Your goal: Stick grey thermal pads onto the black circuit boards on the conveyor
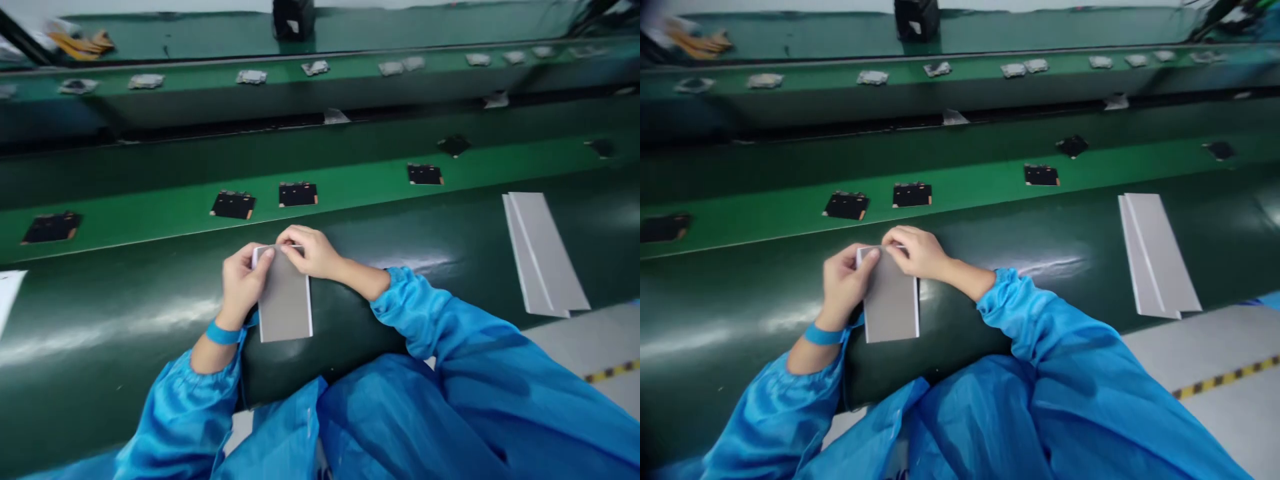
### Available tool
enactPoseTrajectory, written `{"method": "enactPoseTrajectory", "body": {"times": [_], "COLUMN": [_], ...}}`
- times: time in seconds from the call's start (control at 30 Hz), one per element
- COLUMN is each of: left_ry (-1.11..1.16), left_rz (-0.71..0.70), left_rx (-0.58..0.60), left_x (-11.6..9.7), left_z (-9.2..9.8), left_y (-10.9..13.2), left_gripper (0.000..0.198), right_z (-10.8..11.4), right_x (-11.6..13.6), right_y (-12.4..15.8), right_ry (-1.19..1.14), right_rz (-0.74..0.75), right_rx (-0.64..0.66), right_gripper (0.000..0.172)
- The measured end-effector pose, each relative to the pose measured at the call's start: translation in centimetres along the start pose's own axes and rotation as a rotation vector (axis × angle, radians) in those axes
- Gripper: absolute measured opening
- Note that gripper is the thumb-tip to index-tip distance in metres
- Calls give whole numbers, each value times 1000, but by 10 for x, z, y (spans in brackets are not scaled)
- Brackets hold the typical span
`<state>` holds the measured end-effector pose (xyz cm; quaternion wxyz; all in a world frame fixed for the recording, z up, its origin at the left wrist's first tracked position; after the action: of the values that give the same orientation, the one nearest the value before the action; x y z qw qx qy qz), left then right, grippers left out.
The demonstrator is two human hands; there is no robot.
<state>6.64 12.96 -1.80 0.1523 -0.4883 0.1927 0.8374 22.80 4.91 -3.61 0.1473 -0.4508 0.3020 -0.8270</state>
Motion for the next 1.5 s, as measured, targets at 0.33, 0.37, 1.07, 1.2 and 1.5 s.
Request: {"method": "enactPoseTrajectory", "body": {"times": [0.33, 0.37, 1.07, 1.2, 1.5], "left_ry": [-30, -14, -86, -80, -102], "left_rz": [38, 33, -103, -94, -71], "left_rx": [-123, -102, -15, -19, 1], "left_x": [8, 9, -1, 1, 1], "left_z": [4, 2, 1, 1, -1], "left_y": [-10, -10, -6, -7, -6], "left_gripper": [28, 26, 25, 26, 24], "right_z": [2, 2, 9, 8, 8], "right_x": [-15, -15, -1, 1, -5], "right_y": [-2, -1, 1, 2, 2], "right_ry": [-31, -39, -23, 46, -62], "right_rz": [-105, -104, 0, 36, -103], "right_rx": [53, 54, 14, 23, -31], "right_gripper": [8, 9, 8, 11, 6]}}
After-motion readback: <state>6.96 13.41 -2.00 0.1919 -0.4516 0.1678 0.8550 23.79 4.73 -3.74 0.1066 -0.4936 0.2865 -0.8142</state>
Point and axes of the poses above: each hand's wrist, its own y-axis away from the middle knuckle, its own z-axis out of the back of the hand, x = y × z, the point moved 4 cm from there along -y, towards the middle knuckle, and after that the axes turned 14 degrees about z, right-handed, at the moved point
